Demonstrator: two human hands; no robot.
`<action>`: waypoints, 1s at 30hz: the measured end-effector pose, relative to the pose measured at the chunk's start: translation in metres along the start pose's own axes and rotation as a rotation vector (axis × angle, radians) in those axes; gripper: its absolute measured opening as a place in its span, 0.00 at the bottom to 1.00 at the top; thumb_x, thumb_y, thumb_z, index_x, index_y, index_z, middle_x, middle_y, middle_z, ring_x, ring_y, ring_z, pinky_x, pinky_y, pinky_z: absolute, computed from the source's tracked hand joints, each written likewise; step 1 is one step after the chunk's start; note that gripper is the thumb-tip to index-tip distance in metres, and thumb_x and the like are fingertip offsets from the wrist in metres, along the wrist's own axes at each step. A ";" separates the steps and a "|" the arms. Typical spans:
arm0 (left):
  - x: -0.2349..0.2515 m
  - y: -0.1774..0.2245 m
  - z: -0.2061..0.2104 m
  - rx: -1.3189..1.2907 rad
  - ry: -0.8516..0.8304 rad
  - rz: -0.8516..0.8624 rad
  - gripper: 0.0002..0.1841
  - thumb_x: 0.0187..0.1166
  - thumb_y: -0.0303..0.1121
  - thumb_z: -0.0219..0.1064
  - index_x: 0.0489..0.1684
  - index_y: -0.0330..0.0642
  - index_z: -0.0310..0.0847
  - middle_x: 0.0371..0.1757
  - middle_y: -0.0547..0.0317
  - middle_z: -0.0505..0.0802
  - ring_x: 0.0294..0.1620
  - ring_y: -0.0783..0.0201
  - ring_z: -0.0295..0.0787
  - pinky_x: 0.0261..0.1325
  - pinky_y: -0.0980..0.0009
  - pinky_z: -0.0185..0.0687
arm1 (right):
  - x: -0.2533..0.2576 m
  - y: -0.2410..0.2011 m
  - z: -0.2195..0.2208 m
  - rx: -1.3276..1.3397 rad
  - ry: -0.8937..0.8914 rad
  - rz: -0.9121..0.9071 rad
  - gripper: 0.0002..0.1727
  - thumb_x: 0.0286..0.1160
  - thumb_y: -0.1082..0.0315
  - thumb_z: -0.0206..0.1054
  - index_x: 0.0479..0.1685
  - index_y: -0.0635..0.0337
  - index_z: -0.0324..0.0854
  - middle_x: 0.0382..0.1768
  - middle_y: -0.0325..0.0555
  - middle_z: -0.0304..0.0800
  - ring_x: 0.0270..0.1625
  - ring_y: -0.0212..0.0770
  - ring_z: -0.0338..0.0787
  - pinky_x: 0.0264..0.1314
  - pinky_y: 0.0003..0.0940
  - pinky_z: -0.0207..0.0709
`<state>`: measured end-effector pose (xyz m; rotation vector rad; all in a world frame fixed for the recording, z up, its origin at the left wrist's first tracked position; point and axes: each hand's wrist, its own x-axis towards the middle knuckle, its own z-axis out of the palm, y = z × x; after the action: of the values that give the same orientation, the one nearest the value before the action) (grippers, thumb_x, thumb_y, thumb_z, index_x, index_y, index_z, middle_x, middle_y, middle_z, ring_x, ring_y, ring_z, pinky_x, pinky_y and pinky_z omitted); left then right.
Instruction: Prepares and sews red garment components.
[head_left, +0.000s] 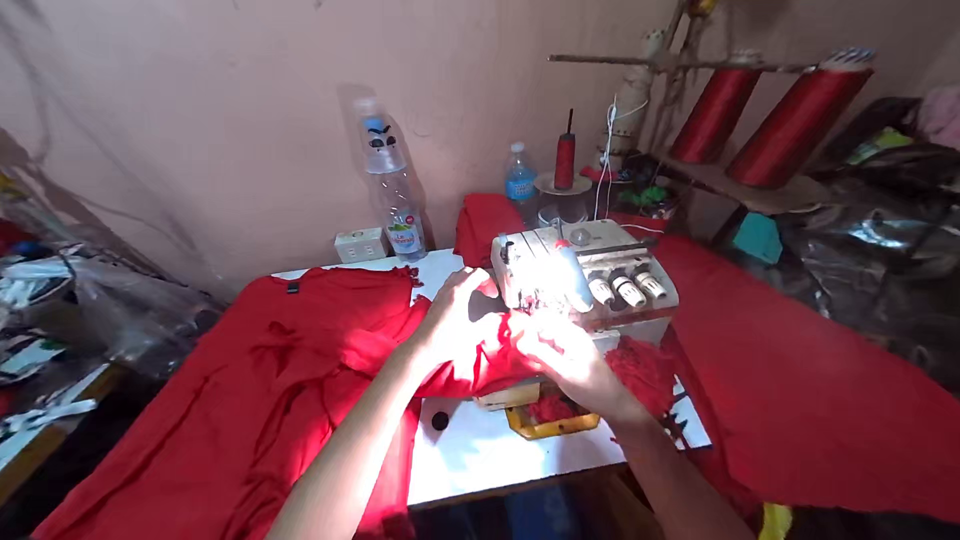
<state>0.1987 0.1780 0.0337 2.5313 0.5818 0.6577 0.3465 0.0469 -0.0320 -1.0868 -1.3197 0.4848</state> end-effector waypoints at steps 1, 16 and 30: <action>-0.002 -0.004 -0.003 -0.015 -0.032 0.048 0.11 0.68 0.26 0.74 0.45 0.30 0.87 0.54 0.39 0.90 0.62 0.46 0.84 0.67 0.51 0.77 | 0.003 -0.005 -0.007 0.008 -0.051 0.053 0.06 0.76 0.71 0.65 0.40 0.65 0.85 0.34 0.33 0.87 0.37 0.17 0.83 0.46 0.15 0.78; -0.018 0.029 -0.006 0.014 -0.362 0.136 0.16 0.88 0.32 0.54 0.51 0.29 0.87 0.52 0.42 0.91 0.58 0.56 0.86 0.67 0.60 0.75 | -0.027 -0.003 0.010 0.094 0.198 0.012 0.51 0.86 0.42 0.51 0.81 0.91 0.45 0.75 0.68 0.71 0.76 0.26 0.76 0.75 0.20 0.72; -0.005 0.019 -0.018 0.156 -0.571 0.151 0.21 0.85 0.48 0.61 0.55 0.39 0.89 0.58 0.48 0.89 0.73 0.45 0.72 0.78 0.38 0.52 | -0.031 0.000 0.009 0.137 -0.053 0.169 0.61 0.67 0.14 0.25 0.38 0.68 0.80 0.29 0.28 0.84 0.32 0.13 0.77 0.37 0.15 0.73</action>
<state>0.1906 0.1658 0.0558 2.7477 0.2455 -0.0838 0.3311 0.0253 -0.0494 -1.0823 -1.2267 0.7238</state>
